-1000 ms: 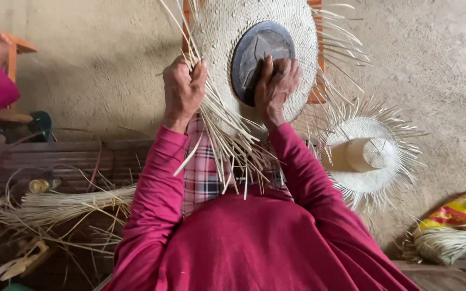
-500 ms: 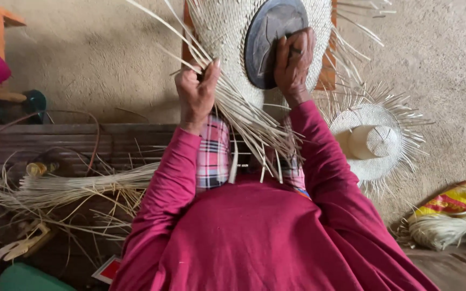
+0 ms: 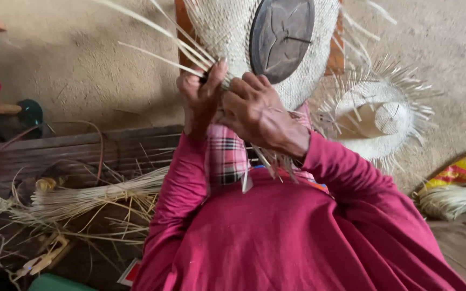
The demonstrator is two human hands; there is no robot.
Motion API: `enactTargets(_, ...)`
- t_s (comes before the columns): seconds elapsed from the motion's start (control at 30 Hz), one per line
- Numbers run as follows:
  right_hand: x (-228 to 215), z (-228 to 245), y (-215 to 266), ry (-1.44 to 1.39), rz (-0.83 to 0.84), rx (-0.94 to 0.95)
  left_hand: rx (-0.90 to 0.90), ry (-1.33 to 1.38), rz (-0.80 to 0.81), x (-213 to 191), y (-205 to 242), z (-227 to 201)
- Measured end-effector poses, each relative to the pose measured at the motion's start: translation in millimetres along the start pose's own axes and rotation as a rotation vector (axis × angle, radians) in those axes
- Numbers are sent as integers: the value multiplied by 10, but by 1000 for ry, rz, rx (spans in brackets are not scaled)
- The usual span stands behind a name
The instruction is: Weave a straw hat by hand using a wooden mold
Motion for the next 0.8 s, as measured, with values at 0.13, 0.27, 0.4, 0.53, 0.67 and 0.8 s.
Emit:
enactTargets(0.13, 311, -265, 274, 326, 39, 15, -233, -172, 30, -165, -197, 973)
enactTargets(0.27, 214, -287, 356, 258, -4, 82, -204, -165, 85, -171, -182, 565)
enactTargets(0.4, 223, -331, 417, 234, -11, 101, 146, -154, -66, -338, 20, 97)
enactTargets(0.53, 211, -279, 397, 142, -30, 114, 294, -500, -119, -344, 257, 30)
enactTargets(0.67, 225, -280, 411, 157, -32, 117, 249, -397, 34, -31, 150, -212)
enactTargets(0.8, 130, -247, 315, 149, -43, 113, 81, -150, 201, 60, 41, 139)
Point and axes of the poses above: each hand's wrist, its own y-axis away from the middle knuckle, its own x-axis out of the palm, z = x × y, the point moved 10 cm from there along -y, towards the middle knuckle, and after that the axes turned 9 degrees about -x, right-handed, at the moved point
